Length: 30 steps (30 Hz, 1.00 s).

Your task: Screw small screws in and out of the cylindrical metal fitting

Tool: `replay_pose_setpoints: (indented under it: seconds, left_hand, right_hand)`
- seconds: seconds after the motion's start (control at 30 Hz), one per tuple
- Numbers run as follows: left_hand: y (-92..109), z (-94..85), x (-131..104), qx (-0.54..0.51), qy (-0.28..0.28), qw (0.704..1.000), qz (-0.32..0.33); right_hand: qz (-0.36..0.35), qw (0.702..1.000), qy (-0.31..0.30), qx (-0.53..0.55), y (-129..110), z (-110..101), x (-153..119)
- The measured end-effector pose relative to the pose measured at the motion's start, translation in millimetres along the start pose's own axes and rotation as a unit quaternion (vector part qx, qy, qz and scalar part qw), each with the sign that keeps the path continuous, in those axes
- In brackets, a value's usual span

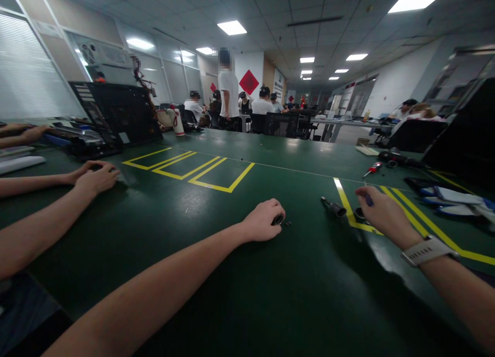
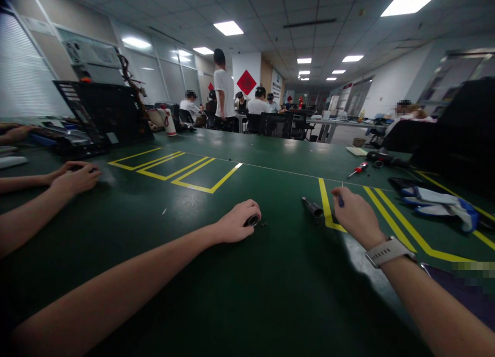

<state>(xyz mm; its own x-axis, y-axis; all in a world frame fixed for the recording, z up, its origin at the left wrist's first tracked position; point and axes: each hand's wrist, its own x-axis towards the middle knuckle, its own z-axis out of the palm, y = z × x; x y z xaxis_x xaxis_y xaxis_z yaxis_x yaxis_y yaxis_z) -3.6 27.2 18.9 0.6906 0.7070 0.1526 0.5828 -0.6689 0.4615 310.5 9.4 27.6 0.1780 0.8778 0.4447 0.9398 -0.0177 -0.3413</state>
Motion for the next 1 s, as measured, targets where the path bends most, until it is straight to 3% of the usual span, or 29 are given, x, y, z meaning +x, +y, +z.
replay_pose_setpoints:
  seconds: [0.13,0.23,0.3,0.43,0.53,0.83,1.0]
  left_hand:
    - [1,-1.3,0,0.008,0.006,1.0,0.01]
    - [3,-2.8,-2,0.006,0.006,1.0,0.01]
    - [4,-3.0,-3,0.004,0.007,1.0,0.004]
    - [2,-1.1,-4,0.006,0.012,1.0,0.006]
    - [2,-2.2,-5,0.015,0.013,1.0,0.01]
    - [11,-28.5,-6,0.098,-0.028,0.994,0.026]
    - [0,-38.6,-5,0.059,0.027,0.998,-0.015]
  right_hand:
    - [0.0,1.0,-0.014,-0.009,7,1,-11]
    - [0.014,1.0,0.005,0.021,-15,-3,-25]
    - [0.021,0.994,0.003,0.104,-39,-8,-39]
    - [0.031,0.947,-0.088,0.308,-81,-16,-68]
    - [0.046,0.904,-0.148,0.4,-97,-9,-78]
    - [-0.056,0.91,-0.196,0.362,-118,50,-58]
    - [-0.136,0.896,-0.242,0.347,-132,50,-67]
